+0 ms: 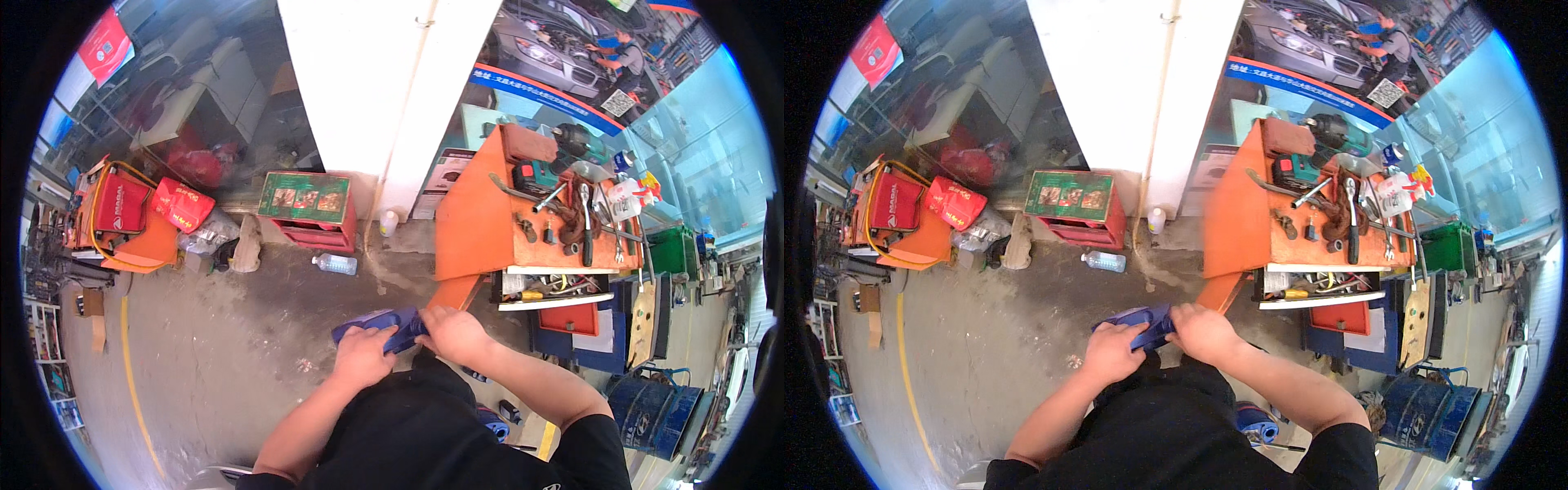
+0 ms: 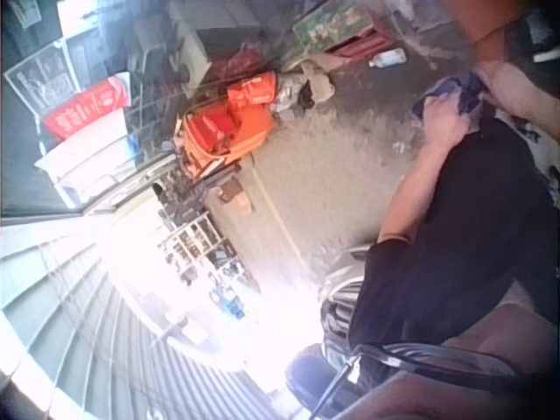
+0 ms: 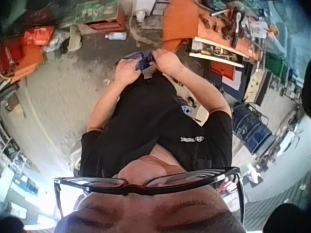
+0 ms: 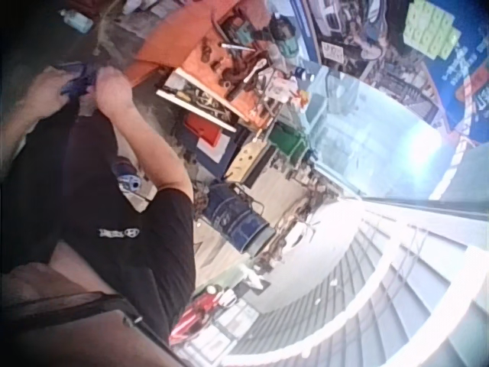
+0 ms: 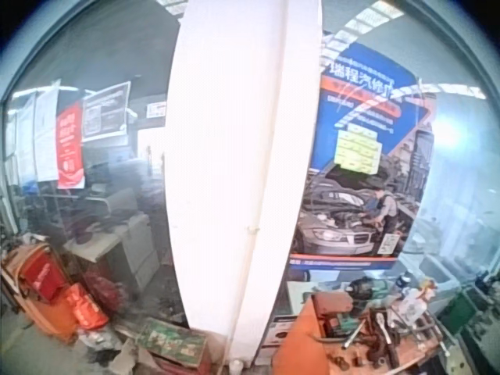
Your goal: The person opens a silver car's hood and pours engine oil from a blue container into the engine. They then retrieve a funnel, place it in the oil fill port, and pour additional oil from a smaller bottle. The person closes the oil cap and places the funnel on a workbench.
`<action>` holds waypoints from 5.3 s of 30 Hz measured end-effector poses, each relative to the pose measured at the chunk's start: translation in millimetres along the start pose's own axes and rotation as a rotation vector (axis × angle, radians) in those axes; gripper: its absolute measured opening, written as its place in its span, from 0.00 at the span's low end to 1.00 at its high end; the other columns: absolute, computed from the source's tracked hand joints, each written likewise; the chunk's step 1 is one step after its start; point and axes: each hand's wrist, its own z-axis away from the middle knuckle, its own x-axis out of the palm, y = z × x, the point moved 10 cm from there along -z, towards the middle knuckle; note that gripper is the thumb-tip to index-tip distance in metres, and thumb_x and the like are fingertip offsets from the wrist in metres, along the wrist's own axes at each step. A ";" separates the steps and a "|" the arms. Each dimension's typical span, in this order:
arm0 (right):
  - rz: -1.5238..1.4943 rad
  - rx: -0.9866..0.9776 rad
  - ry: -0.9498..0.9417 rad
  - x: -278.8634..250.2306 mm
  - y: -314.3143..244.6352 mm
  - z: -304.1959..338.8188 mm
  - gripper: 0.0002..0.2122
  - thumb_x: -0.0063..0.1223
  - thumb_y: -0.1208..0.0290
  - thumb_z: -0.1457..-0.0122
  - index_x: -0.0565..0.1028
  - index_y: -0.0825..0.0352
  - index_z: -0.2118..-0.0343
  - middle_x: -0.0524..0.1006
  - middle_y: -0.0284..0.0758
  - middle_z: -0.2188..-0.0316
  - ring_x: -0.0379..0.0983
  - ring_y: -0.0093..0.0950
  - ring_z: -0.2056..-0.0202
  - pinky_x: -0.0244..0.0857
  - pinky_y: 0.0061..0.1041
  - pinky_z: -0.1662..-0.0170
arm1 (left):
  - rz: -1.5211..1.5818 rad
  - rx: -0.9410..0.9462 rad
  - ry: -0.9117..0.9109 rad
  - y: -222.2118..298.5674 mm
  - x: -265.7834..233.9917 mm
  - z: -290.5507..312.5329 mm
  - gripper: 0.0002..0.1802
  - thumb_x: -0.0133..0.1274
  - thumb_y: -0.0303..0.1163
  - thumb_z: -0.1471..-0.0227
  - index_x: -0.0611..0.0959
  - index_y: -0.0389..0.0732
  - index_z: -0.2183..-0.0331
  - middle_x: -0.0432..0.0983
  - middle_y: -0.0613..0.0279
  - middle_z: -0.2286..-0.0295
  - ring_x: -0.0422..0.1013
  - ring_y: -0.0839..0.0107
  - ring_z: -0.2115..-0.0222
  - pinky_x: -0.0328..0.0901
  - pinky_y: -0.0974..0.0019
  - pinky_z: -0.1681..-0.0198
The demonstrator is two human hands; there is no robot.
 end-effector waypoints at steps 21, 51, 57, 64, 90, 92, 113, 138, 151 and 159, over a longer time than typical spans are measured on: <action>-0.284 0.361 -0.433 146.3 25.8 -32.7 0.33 0.49 0.45 0.25 0.73 0.79 0.41 0.85 0.57 0.54 0.86 0.53 0.55 0.80 0.50 0.50 | -0.172 0.078 -0.160 -55.7 88.6 -1.2 0.29 0.58 0.32 0.46 0.87 0.40 0.42 0.86 0.53 0.64 0.84 0.58 0.64 0.66 0.54 0.47; -0.925 0.802 -0.634 394.5 16.1 -19.1 0.35 0.63 0.62 0.29 0.61 0.73 0.26 0.86 0.47 0.51 0.87 0.44 0.51 0.80 0.41 0.46 | 0.352 -0.785 -0.058 -450.7 477.2 -154.7 0.50 0.63 0.32 0.43 0.60 0.35 0.25 0.76 0.32 0.40 0.74 0.35 0.40 0.70 0.41 0.35; -0.643 0.590 -0.496 372.8 49.9 -87.1 0.33 0.61 0.62 0.30 0.64 0.72 0.27 0.84 0.51 0.52 0.85 0.50 0.52 0.80 0.46 0.47 | 0.478 -0.855 -0.191 -468.3 515.3 -146.1 0.46 0.65 0.35 0.41 0.65 0.32 0.28 0.70 0.33 0.36 0.73 0.35 0.38 0.70 0.43 0.34; -0.096 0.399 -0.294 432.5 123.5 -287.0 0.38 0.64 0.59 0.33 0.61 0.70 0.25 0.76 0.54 0.44 0.81 0.51 0.47 0.80 0.47 0.46 | 0.688 -0.927 0.171 -416.0 453.0 -58.2 0.37 0.66 0.30 0.41 0.73 0.37 0.33 0.74 0.42 0.42 0.77 0.41 0.43 0.74 0.46 0.39; -0.252 0.966 -0.453 540.3 193.5 -365.7 0.41 0.32 0.32 0.22 0.83 0.69 0.69 0.84 0.43 0.75 0.83 0.34 0.77 0.78 0.34 0.70 | 0.924 -0.869 0.270 -186.4 475.8 69.5 0.24 0.58 0.33 0.36 0.82 0.38 0.40 0.72 0.49 0.36 0.77 0.48 0.41 0.74 0.50 0.38; 0.176 0.674 -0.708 524.9 161.1 -350.4 0.40 0.34 0.32 0.23 0.85 0.70 0.60 0.87 0.52 0.61 0.88 0.42 0.65 0.82 0.42 0.53 | 0.965 -0.935 0.339 -190.3 471.7 97.4 0.23 0.58 0.33 0.35 0.82 0.39 0.40 0.73 0.49 0.36 0.77 0.48 0.41 0.74 0.50 0.38; 0.318 -0.424 -1.106 569.7 -480.5 -128.3 0.14 0.62 0.62 0.27 0.83 0.72 0.52 0.88 0.37 0.64 0.85 0.28 0.66 0.79 0.31 0.62 | 1.071 -1.954 0.790 -137.0 450.4 677.3 0.27 0.58 0.47 0.37 0.84 0.50 0.40 0.75 0.53 0.38 0.75 0.50 0.39 0.72 0.48 0.34; 0.078 -1.892 -0.636 752.8 -1410.1 285.5 0.20 0.64 0.67 0.33 0.75 0.65 0.40 0.71 0.47 0.33 0.67 0.52 0.31 0.64 0.47 0.29 | 0.568 -2.419 1.882 -211.3 270.8 1282.7 0.20 0.64 0.35 0.36 0.83 0.39 0.45 0.80 0.49 0.47 0.78 0.48 0.47 0.72 0.47 0.42; 0.333 -2.038 -0.349 856.7 -1484.9 366.4 0.28 0.54 0.49 0.29 0.75 0.65 0.35 0.70 0.44 0.30 0.52 0.50 0.22 0.36 0.58 0.19 | 0.475 -2.149 0.902 -335.1 293.2 1551.0 0.14 0.64 0.42 0.39 0.88 0.41 0.62 0.82 0.59 0.61 0.77 0.58 0.51 0.63 0.53 0.36; 0.390 -2.007 -0.402 860.1 -1492.6 372.2 0.28 0.55 0.48 0.31 0.76 0.64 0.37 0.71 0.44 0.31 0.51 0.51 0.22 0.33 0.61 0.20 | 0.712 -2.021 0.859 -342.6 309.7 1550.3 0.13 0.62 0.41 0.37 0.89 0.42 0.64 0.82 0.58 0.61 0.79 0.55 0.56 0.69 0.51 0.42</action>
